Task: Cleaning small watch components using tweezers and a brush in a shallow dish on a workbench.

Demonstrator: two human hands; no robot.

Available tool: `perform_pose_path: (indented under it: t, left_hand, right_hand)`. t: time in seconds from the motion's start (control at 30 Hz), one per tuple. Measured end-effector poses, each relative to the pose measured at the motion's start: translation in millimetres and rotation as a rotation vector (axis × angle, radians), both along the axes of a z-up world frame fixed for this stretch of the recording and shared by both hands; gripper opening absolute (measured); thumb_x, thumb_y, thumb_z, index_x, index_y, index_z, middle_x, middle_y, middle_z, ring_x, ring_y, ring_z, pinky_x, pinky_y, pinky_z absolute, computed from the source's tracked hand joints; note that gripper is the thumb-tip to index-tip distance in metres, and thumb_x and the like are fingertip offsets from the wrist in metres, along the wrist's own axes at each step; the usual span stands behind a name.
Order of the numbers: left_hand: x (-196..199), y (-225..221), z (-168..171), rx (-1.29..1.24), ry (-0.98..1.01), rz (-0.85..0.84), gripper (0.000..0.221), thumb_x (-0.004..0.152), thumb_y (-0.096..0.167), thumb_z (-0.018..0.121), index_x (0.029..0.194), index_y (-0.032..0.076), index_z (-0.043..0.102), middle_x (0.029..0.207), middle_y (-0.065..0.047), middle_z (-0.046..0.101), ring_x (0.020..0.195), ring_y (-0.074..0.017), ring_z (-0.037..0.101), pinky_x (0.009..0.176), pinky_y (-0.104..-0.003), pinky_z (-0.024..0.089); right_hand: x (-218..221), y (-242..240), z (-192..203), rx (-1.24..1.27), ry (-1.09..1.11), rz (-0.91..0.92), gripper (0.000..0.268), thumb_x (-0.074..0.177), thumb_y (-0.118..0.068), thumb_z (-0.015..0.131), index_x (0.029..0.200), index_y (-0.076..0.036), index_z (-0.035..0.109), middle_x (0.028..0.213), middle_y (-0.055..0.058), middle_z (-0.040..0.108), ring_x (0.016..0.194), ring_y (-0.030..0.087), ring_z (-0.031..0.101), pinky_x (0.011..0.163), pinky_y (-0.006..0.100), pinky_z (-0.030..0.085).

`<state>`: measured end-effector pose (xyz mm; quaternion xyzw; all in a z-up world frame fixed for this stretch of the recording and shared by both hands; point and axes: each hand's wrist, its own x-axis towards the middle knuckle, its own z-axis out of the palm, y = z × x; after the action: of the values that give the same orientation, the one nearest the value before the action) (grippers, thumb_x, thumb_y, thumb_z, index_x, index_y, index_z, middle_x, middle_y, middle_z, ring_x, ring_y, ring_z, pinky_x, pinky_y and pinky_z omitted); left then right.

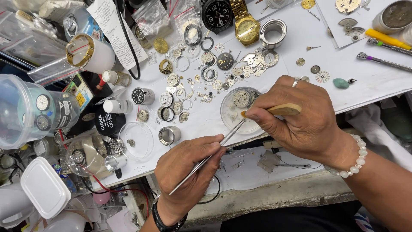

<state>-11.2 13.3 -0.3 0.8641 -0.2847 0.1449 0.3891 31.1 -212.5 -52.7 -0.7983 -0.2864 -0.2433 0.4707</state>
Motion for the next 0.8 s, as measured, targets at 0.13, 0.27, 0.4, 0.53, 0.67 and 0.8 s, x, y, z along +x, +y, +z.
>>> perform_pose_path:
  t: [0.13, 0.27, 0.4, 0.53, 0.67, 0.8]
  left_hand:
    - [0.0, 0.2, -1.3, -0.004, 0.006, -0.010, 0.018, 0.089, -0.001, 0.079, 0.103, 0.003, 0.068, 0.099, -0.015, 0.079, 0.089, -0.0241, 0.084, 0.074, -0.030, 0.066]
    - [-0.2, -0.6, -1.6, -0.010, 0.003, -0.011, 0.016, 0.089, -0.002, 0.078, 0.101, 0.002, 0.068, 0.098, -0.016, 0.079, 0.088, -0.0248, 0.083, 0.075, -0.031, 0.068]
    - [-1.1, -1.6, -4.0, -0.016, -0.012, 0.010, 0.015, 0.089, -0.001, 0.078, 0.100, 0.002, 0.069, 0.097, -0.015, 0.079, 0.088, -0.0244, 0.083, 0.075, -0.031, 0.069]
    - [-1.8, -3.3, -5.5, -0.033, -0.028, 0.029, 0.015, 0.088, -0.002, 0.079, 0.099, 0.001, 0.069, 0.096, -0.015, 0.079, 0.086, -0.0241, 0.083, 0.073, -0.030, 0.069]
    - [-2.3, -3.5, -4.7, -0.029, -0.011, 0.027, 0.013, 0.089, -0.001, 0.078, 0.098, 0.002, 0.068, 0.095, -0.015, 0.079, 0.086, -0.0249, 0.083, 0.072, -0.029, 0.068]
    - [-2.5, -4.5, -4.9, -0.032, -0.014, 0.029, 0.012, 0.089, 0.000, 0.077, 0.097, 0.002, 0.068, 0.094, -0.014, 0.079, 0.083, -0.0240, 0.083, 0.069, -0.028, 0.066]
  right_hand:
    - [-0.4, -0.7, -1.2, -0.007, 0.003, -0.002, 0.016, 0.102, -0.016, 0.064, 0.093, -0.004, 0.070, 0.081, 0.006, 0.071, 0.063, 0.024, 0.059, 0.059, 0.036, 0.043]
    - [-0.6, -0.6, -0.6, 0.004, 0.009, 0.012, 0.017, 0.101, -0.016, 0.064, 0.090, -0.003, 0.069, 0.078, 0.006, 0.070, 0.062, 0.024, 0.059, 0.059, 0.036, 0.045]
    - [-0.4, -0.8, -0.2, 0.017, 0.016, 0.022, 0.017, 0.100, -0.015, 0.066, 0.089, -0.003, 0.069, 0.077, 0.006, 0.069, 0.061, 0.023, 0.058, 0.057, 0.035, 0.044]
    - [-0.8, -0.9, 0.3, 0.114, 0.081, 0.056, 0.017, 0.102, -0.011, 0.059, 0.093, 0.000, 0.069, 0.080, 0.009, 0.072, 0.060, 0.020, 0.062, 0.062, 0.035, 0.046]
    - [0.5, -1.2, -0.4, 0.060, 0.105, 0.082, 0.019, 0.102, -0.017, 0.059, 0.091, -0.006, 0.070, 0.077, 0.003, 0.071, 0.060, 0.018, 0.058, 0.055, 0.031, 0.044]
    - [-1.0, -2.7, 1.3, 0.082, 0.144, 0.084, 0.023, 0.104, -0.014, 0.055, 0.092, -0.004, 0.071, 0.080, 0.004, 0.072, 0.061, 0.021, 0.060, 0.056, 0.033, 0.044]
